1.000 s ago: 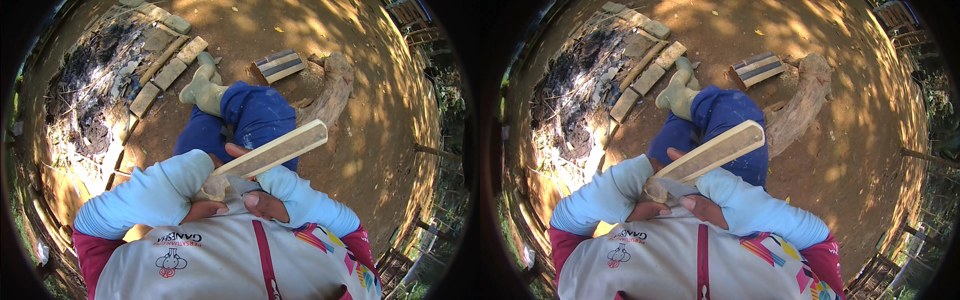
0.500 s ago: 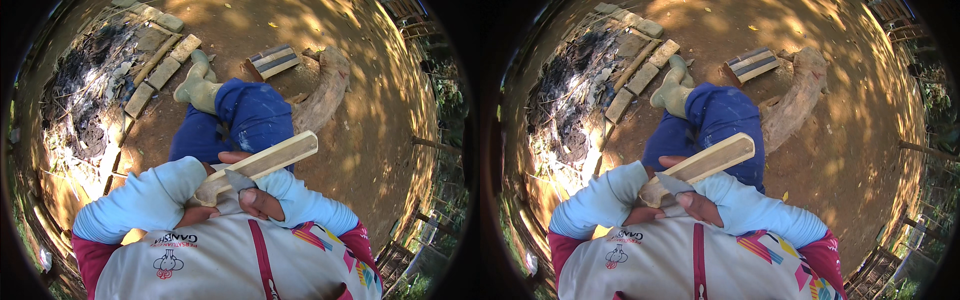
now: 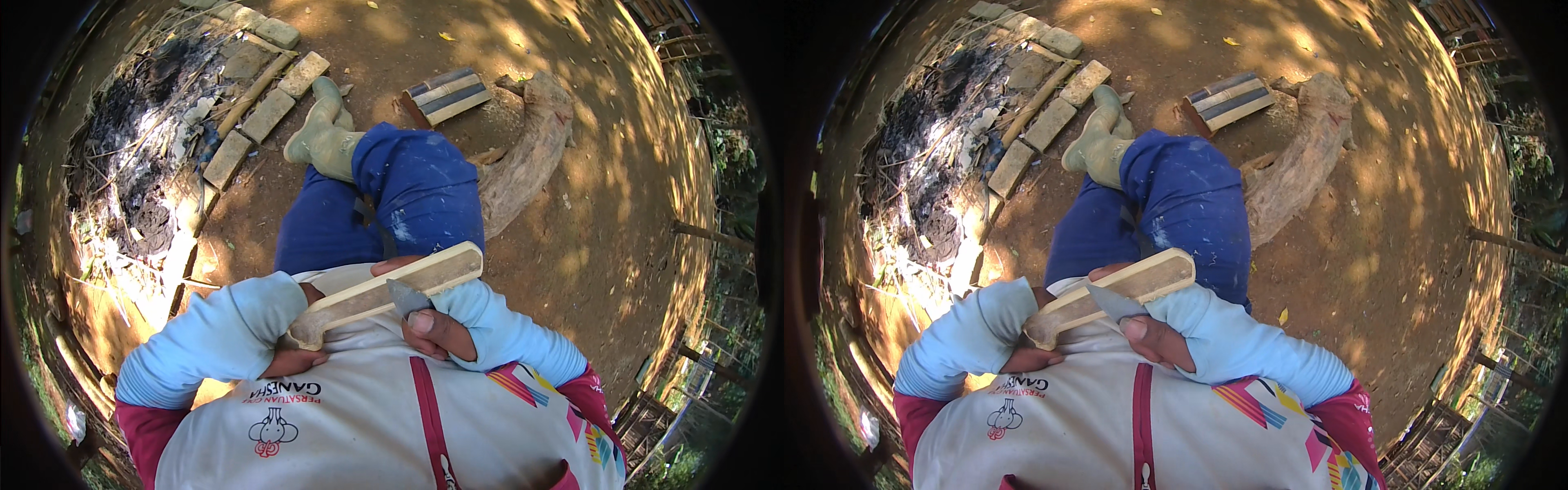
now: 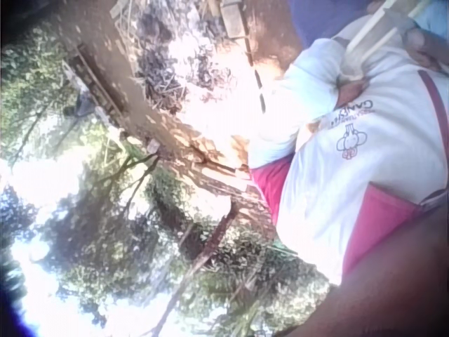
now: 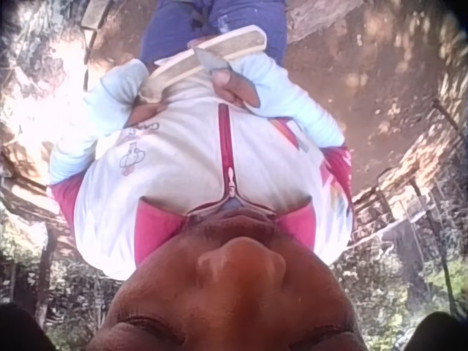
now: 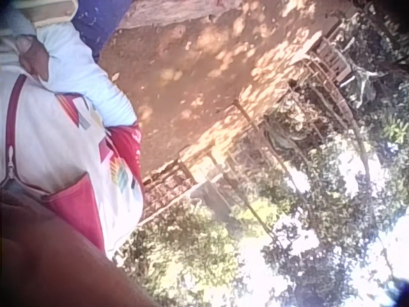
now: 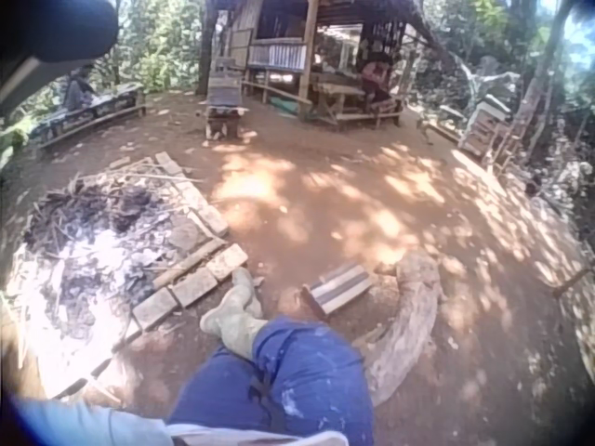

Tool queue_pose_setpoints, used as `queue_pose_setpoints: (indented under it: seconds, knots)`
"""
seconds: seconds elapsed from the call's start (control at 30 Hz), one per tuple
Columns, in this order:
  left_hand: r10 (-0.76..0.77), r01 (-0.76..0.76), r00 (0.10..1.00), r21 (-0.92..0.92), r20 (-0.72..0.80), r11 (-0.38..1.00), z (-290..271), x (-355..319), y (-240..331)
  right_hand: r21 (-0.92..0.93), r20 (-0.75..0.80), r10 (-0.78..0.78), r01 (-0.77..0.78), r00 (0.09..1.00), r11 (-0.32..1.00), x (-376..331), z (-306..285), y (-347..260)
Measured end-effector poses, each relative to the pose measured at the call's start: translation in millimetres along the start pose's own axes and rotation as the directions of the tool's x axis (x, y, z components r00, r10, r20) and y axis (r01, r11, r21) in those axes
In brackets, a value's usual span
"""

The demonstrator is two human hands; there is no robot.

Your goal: The person sits on the ground and uses a knife to carve a long, rectangular piece of light-colored wood. They hold the wood with their left hand and use the knife in their right hand to shave off thin strips of wood, refining the shape of the object.

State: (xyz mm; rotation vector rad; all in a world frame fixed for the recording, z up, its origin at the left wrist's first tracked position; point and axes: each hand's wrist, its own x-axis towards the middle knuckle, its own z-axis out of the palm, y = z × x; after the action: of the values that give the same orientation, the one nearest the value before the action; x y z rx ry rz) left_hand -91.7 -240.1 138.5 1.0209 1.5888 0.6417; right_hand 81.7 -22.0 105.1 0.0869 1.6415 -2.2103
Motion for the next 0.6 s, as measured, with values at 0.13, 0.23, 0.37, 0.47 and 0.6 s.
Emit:
queue_pose_setpoints:
  seconds: [0.13,0.23,0.37,0.47,0.6]
  knots:
    - [0.092,-0.087,0.988,0.044,-0.125,0.995,5,-5,-7,0.045,-0.008,-0.033,0.034,0.999,0.998,0,1,2]
    - [0.031,-0.022,0.996,0.111,-0.082,0.994,1,-11,-11,0.114,-0.065,-0.028,0.036,0.997,0.993,-1,3,1]
    - [-0.081,0.082,0.997,0.125,-0.019,0.989,-4,-17,-9,0.2,-0.064,0.012,0.002,0.998,0.98,-1,5,-1]
    - [-0.1,0.1,0.995,0.139,-0.009,0.985,-6,-21,-15,0.386,-0.118,0.088,-0.036,0.989,0.922,-6,8,-5]
    - [0.013,-0.014,1.0,0.037,0.025,0.999,12,-34,-47,0.515,-0.382,0.141,0.084,0.913,0.853,-7,-9,0]
